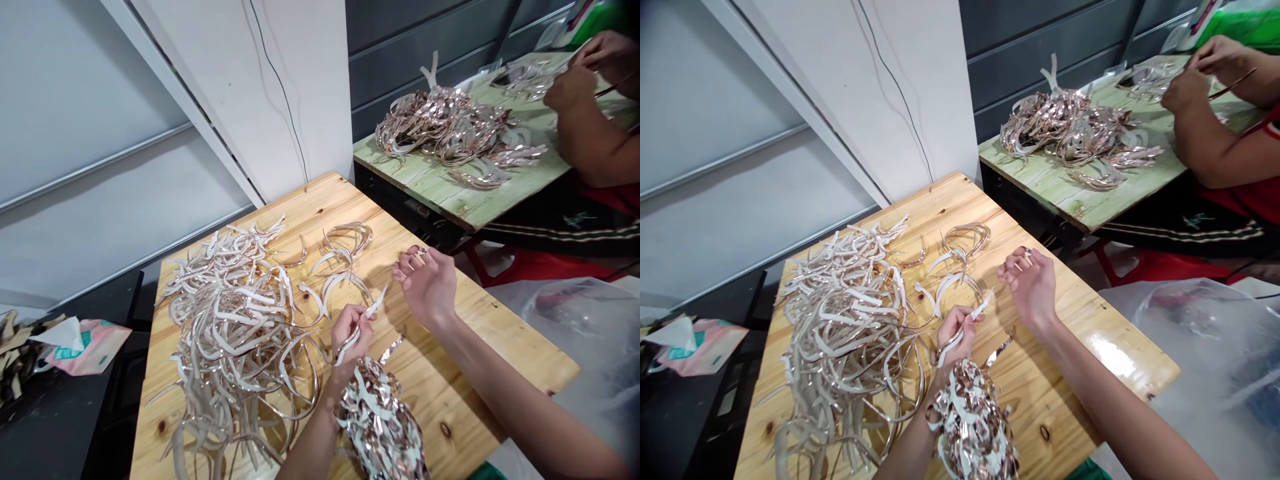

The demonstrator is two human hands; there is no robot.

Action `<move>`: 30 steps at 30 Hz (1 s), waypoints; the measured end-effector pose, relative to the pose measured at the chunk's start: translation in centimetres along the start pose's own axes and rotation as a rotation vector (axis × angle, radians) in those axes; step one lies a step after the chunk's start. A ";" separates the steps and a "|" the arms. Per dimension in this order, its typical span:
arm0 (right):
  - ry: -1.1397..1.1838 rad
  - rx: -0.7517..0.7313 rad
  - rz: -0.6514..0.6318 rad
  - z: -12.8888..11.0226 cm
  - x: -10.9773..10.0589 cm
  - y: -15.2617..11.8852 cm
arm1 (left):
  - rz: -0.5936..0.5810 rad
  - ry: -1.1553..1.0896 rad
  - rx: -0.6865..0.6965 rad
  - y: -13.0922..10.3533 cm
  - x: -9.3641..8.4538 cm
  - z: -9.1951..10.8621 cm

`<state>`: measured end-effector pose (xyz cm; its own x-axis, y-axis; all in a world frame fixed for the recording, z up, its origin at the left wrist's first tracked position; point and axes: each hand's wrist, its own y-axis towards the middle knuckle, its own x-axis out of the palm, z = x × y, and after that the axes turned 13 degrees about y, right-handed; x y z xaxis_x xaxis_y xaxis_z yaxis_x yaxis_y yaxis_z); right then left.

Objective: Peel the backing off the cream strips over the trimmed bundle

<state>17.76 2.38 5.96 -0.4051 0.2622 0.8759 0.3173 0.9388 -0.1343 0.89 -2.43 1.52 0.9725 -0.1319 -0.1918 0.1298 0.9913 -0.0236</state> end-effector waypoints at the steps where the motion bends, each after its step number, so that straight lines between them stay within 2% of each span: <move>1: -0.135 -0.019 -0.073 0.2 0.1 -0.2 | 0.000 -0.009 0.007 -0.1 -0.1 0.3; 3: -0.492 -0.064 -0.251 0.8 0.2 -0.9 | 0.020 -0.008 0.020 -0.2 -0.2 0.6; 6: -1.051 -0.164 -0.525 1.2 0.2 -1.8 | 0.115 0.018 0.020 -0.4 -0.5 0.8; 9: -1.300 -0.174 -0.744 0.9 0.3 -2.1 | 0.188 0.025 0.005 -0.7 -0.7 0.6; 12: -1.321 -0.122 -0.865 0.4 0.3 -1.8 | 0.222 0.053 -0.015 -1.0 -1.0 0.5; 17: -1.257 -0.076 -0.937 0.3 0.2 -1.9 | 0.209 0.094 0.000 -0.9 -1.0 1.1; 20: -1.244 -0.105 -0.950 0.7 0.0 -2.1 | 0.145 0.221 -0.051 -0.7 -0.9 1.6; 25: -1.346 -0.191 -0.988 1.0 -0.1 -2.2 | 0.113 0.395 -0.114 -0.3 -1.1 2.1; 28: -1.349 -0.235 -1.007 0.9 -0.1 -2.1 | 0.099 0.320 -0.083 -0.3 -1.0 2.0; 30: -1.327 -0.254 -0.995 0.8 -0.3 -1.8 | 0.099 0.153 -0.062 -0.3 -0.8 1.7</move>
<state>16.67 0.76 5.58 -0.8715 -0.2525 -0.4204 -0.4227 0.8214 0.3828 0.40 -2.62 3.38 0.9388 -0.0363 -0.3426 0.0178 0.9982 -0.0569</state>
